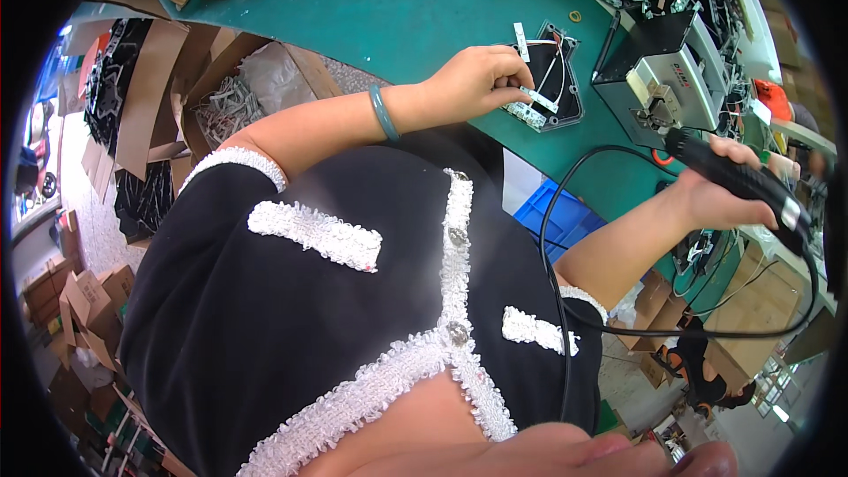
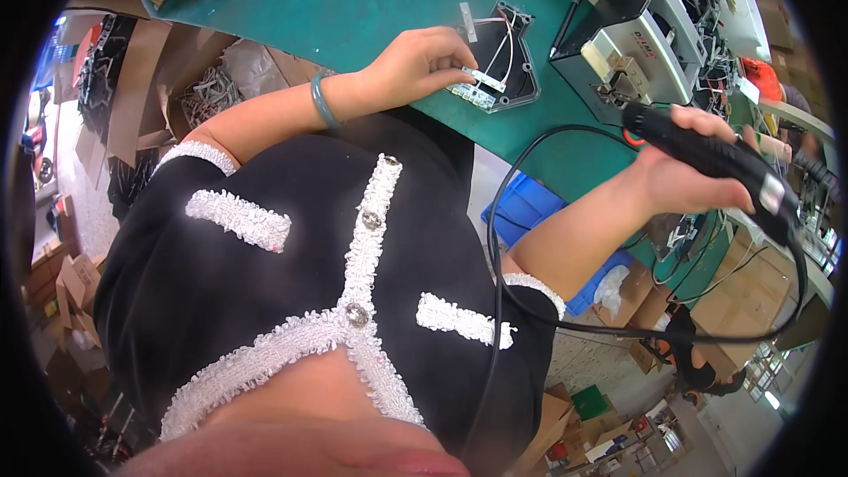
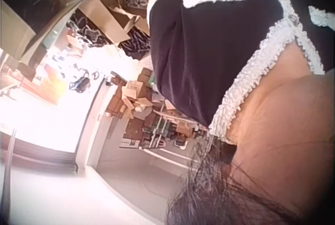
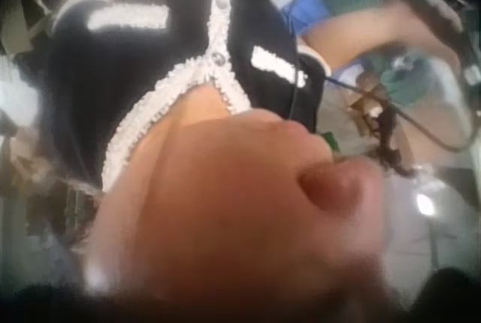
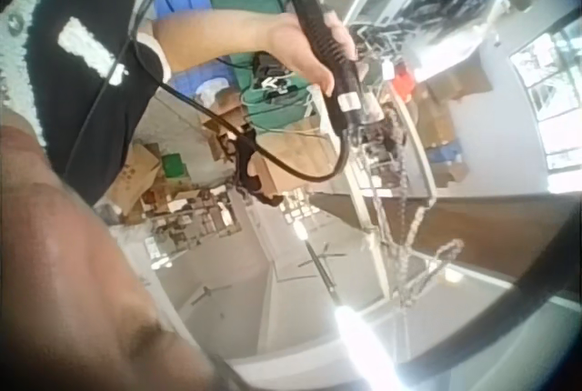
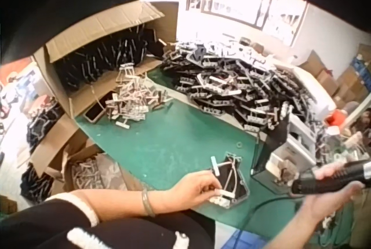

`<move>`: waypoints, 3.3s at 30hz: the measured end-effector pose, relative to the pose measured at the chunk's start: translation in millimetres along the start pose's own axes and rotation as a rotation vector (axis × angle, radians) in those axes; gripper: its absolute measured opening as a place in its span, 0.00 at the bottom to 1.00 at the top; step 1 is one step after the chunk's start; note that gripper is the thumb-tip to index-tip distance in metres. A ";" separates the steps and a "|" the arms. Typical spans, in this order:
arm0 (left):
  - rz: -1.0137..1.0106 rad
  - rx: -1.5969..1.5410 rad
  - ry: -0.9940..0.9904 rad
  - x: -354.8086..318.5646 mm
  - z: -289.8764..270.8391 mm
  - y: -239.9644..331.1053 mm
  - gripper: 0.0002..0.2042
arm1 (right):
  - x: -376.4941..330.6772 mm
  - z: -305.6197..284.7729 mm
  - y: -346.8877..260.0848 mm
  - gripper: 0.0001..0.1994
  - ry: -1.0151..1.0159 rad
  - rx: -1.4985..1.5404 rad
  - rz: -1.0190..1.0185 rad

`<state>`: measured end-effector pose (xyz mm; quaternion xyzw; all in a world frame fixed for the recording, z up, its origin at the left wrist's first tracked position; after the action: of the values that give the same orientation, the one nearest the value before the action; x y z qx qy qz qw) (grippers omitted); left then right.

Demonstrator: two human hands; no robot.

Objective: The recorder is using a handheld assembly tool to join or process plastic electronic components at a factory workstation.

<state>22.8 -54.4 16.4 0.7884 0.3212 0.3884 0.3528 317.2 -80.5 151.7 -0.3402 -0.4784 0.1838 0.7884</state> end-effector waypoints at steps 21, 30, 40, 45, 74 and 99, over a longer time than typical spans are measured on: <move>0.001 -0.015 -0.030 -10.8 -17.3 26.8 0.08 | 3.4 -6.8 -29.1 0.43 -0.050 0.112 -0.075; 0.020 -0.017 -0.041 -3.7 -17.9 32.3 0.08 | 5.4 18.1 -19.9 0.46 -0.038 -0.035 -0.090; 0.036 -0.031 -0.150 -0.6 -30.7 41.4 0.12 | -22.2 -6.4 -63.8 0.46 -0.234 0.225 -0.052; 0.185 0.108 -0.024 25.7 -99.3 80.1 0.13 | -48.1 -11.1 -87.1 0.44 -0.216 0.031 -0.087; 0.369 0.477 -0.179 225.4 -63.0 191.1 0.30 | -98.6 4.9 -99.2 0.44 -0.050 0.070 -0.148; 0.653 0.416 0.167 162.4 -43.7 130.4 0.21 | -92.4 8.3 -57.6 0.44 0.038 -0.173 -0.127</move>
<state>96.3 14.7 203.7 0.8694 0.1529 0.4695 0.0162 263.9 -174.7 137.1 -0.3796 -0.4979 0.0851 0.7751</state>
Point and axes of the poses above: each hand's wrist, its own x-axis towards the middle knuckle, its own z-axis out of the palm, y = z × x, the point moved 2 cm from there along x, towards the middle knuckle, and after that the axes turned 8 degrees about x, right-handed, at the moved point
